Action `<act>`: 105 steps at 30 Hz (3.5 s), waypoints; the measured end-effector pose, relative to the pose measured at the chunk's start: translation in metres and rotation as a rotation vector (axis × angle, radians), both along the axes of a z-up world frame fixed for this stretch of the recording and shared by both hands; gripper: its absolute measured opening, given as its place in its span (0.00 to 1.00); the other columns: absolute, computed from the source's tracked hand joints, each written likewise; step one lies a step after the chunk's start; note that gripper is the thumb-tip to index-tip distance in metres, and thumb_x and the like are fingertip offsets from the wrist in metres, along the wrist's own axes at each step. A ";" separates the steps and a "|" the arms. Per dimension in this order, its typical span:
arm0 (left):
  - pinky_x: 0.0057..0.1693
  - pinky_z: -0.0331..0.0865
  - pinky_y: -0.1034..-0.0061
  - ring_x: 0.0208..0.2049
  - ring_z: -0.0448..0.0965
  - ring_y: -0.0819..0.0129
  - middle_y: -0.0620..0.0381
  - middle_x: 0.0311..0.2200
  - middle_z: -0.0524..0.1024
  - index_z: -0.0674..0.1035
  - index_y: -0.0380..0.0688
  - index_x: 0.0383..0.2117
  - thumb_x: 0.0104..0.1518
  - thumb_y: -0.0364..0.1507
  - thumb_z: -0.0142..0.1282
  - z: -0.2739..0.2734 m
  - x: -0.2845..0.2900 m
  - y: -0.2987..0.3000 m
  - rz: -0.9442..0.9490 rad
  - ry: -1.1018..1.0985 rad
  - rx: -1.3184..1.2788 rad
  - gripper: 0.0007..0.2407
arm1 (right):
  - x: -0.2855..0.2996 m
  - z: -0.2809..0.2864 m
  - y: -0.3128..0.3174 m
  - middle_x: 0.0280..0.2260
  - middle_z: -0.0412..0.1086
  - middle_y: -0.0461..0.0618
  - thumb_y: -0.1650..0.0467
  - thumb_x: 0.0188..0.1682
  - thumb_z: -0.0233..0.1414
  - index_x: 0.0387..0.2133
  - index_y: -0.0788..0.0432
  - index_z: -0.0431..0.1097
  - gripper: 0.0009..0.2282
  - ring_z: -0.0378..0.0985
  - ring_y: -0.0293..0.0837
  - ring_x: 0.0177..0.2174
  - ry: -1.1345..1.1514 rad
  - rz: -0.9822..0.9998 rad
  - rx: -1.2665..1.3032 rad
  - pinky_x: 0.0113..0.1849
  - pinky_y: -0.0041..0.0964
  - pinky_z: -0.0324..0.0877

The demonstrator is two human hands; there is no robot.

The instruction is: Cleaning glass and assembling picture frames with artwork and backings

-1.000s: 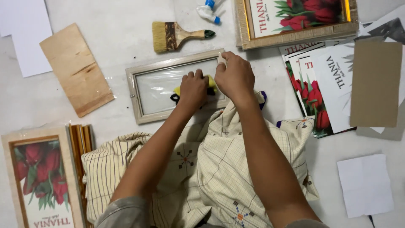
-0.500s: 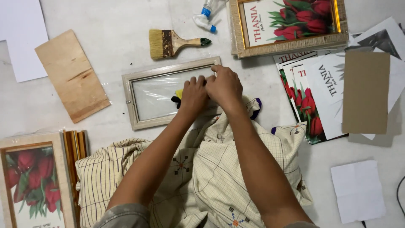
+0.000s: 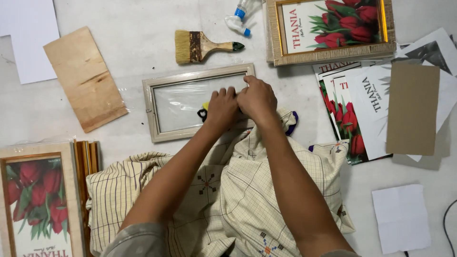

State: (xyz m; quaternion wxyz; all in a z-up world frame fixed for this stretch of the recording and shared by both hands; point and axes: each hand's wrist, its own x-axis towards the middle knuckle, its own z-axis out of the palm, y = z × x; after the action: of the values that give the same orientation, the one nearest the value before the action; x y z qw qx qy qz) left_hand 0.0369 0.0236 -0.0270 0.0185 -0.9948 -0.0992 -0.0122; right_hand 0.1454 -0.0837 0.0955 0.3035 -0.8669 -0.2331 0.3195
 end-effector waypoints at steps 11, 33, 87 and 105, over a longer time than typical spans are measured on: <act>0.42 0.60 0.61 0.43 0.72 0.52 0.54 0.43 0.69 0.78 0.51 0.48 0.58 0.35 0.54 -0.027 0.033 0.027 0.091 -0.115 0.051 0.13 | -0.019 0.014 0.006 0.47 0.74 0.67 0.71 0.48 0.40 0.51 0.57 0.74 0.20 0.72 0.72 0.52 0.044 0.094 -0.034 0.50 0.68 0.69; 0.43 0.67 0.63 0.40 0.78 0.53 0.55 0.39 0.74 0.82 0.58 0.46 0.52 0.35 0.62 0.044 -0.050 0.024 -0.027 -0.019 -0.172 0.14 | -0.029 -0.051 0.012 0.70 0.45 0.71 0.70 0.44 0.45 0.65 0.76 0.51 0.33 0.58 0.74 0.63 0.121 0.496 -0.268 0.59 0.69 0.59; 0.32 0.75 0.58 0.26 0.83 0.45 0.45 0.33 0.75 0.80 0.35 0.33 0.51 0.26 0.52 0.033 -0.094 0.085 0.480 0.074 -0.049 0.08 | -0.033 -0.027 0.017 0.68 0.47 0.73 0.74 0.42 0.45 0.67 0.72 0.52 0.33 0.58 0.71 0.63 0.096 0.526 -0.348 0.56 0.72 0.60; 0.34 0.78 0.51 0.29 0.85 0.43 0.46 0.37 0.72 0.81 0.27 0.34 0.51 0.22 0.50 0.061 -0.115 0.061 0.528 0.279 -0.089 0.11 | -0.034 -0.024 0.013 0.68 0.47 0.72 0.74 0.42 0.45 0.68 0.71 0.50 0.34 0.60 0.70 0.63 0.102 0.534 -0.353 0.57 0.72 0.60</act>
State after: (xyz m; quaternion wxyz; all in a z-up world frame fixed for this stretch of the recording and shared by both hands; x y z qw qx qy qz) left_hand -0.0779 0.0847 0.0340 -0.0092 -0.9265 -0.3516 0.1340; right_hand 0.1115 -0.0703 0.0717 0.0655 -0.7973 -0.3777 0.4663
